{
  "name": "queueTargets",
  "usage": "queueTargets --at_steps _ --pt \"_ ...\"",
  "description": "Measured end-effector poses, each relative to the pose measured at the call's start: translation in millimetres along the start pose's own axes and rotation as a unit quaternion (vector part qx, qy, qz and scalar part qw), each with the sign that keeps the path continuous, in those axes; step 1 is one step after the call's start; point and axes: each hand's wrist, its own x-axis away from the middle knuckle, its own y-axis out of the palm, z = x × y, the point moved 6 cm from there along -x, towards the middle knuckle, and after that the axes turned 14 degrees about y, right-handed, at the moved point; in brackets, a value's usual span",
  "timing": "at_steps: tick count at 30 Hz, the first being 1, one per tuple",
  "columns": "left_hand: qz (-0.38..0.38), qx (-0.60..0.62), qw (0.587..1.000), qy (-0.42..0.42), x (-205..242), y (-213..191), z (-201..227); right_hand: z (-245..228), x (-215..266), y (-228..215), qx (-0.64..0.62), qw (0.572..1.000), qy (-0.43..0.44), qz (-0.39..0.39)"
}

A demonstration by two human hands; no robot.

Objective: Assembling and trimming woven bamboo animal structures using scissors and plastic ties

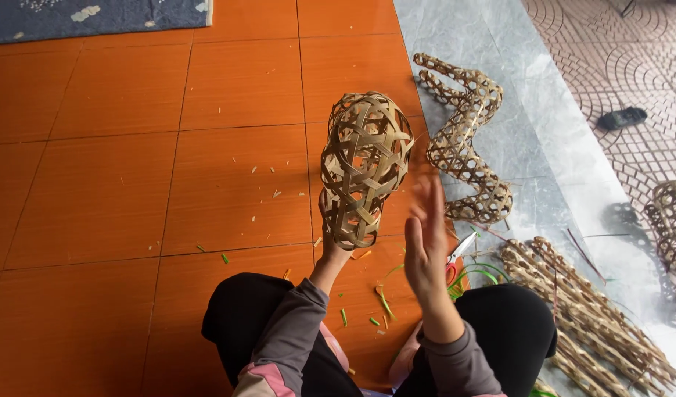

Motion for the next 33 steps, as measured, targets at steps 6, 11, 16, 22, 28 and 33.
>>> queueTargets --at_steps 6,11,16,22,28,33 --pt "-0.033 -0.206 0.978 0.024 -2 -2 7 61 -42 14 -0.653 0.732 0.192 0.033" --pt "-0.074 -0.317 0.942 0.082 -11 15 37 57 -62 13 -0.567 0.817 0.104 -0.005" --pt "-0.106 -0.372 0.920 0.062 -15 22 46 62 -73 2 -0.455 0.883 0.098 -0.066" --pt "-0.083 -0.351 0.927 0.104 -26 17 54 73 -86 8 -0.463 0.870 0.115 -0.125" --pt "0.044 -0.003 0.994 0.098 -21 8 27 60 -97 9 -0.534 0.826 0.110 -0.145" --pt "0.049 -0.185 0.981 -0.028 -12 -29 -3 53 -86 11 -0.636 0.762 0.046 -0.111"
